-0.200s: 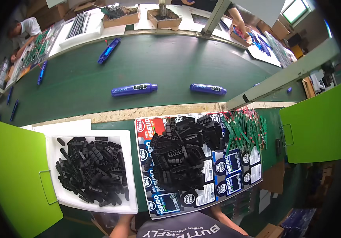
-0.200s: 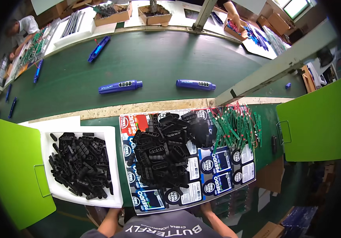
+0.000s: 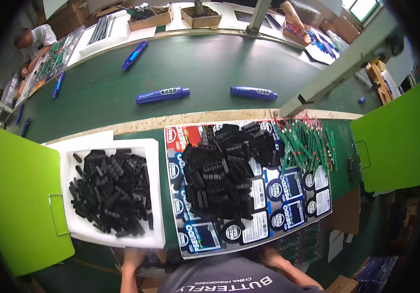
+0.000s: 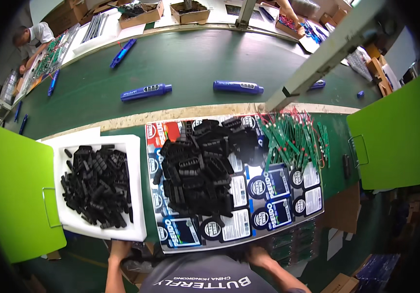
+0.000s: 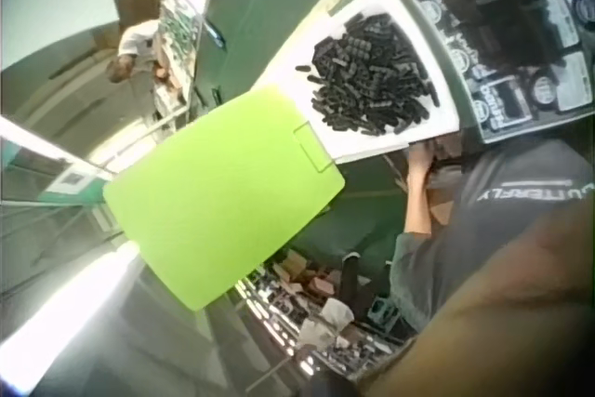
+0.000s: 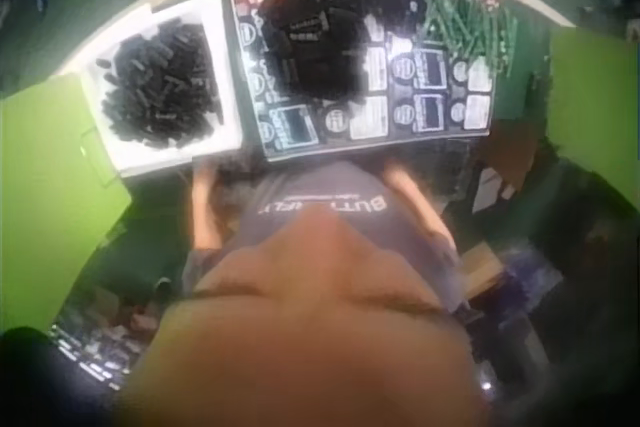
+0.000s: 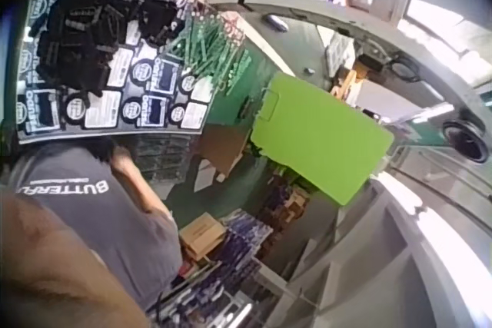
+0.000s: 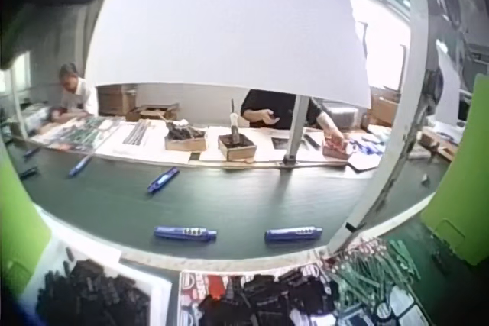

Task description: The person assembles small electronic devices by inserting green circuit boards into blue plastic casings. They pick up a casing, insert a board, and place the finished unit on the table, repeating this process continuously. The person also reaches into a box to retrieve more circuit boards during the workflow.

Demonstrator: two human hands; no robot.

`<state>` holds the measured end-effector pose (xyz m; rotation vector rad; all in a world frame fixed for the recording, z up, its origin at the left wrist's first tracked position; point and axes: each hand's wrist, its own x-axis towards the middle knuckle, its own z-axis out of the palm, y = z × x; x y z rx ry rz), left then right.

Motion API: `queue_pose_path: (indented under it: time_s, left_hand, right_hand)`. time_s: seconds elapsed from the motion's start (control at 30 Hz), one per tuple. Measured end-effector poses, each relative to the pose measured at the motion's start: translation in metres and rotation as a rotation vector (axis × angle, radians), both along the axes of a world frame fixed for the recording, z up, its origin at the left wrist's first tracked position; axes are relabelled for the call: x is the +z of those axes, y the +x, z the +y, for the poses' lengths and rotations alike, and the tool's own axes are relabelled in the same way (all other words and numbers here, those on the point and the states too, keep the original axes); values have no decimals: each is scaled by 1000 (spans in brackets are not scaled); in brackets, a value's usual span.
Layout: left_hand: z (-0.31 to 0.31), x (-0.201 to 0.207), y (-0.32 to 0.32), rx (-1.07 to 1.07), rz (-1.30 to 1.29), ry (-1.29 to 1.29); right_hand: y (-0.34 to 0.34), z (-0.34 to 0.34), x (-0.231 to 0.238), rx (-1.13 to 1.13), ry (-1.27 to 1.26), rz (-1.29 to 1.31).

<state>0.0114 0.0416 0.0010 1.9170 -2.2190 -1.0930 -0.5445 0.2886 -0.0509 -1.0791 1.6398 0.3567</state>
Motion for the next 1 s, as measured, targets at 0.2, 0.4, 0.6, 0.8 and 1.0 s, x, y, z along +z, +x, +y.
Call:
queue_pose_path:
  time_s: [0.2, 0.4, 0.6, 0.8, 1.0]
  left_hand:
    - [-13, 177, -49, 48, 73, 235]
    - [-147, 239, -161, -289, 597, -280]
    - [-362, 147, -223, -266, 73, -881]
    - [-430, 120, -235, -330, -285, -643]
    - [-411, 153, -267, -388, 225, -539]
  right_hand:
    - [16, -150, 245, 176, -359, -612]
    - [-19, -367, 243, 140, -1490, 12]
    - [-9, -471, 192, 402, -1342, 220]
    - [-10, -464, 190, 326, -1421, 166]
    - [-18, -454, 215, -27, -1538, -36]
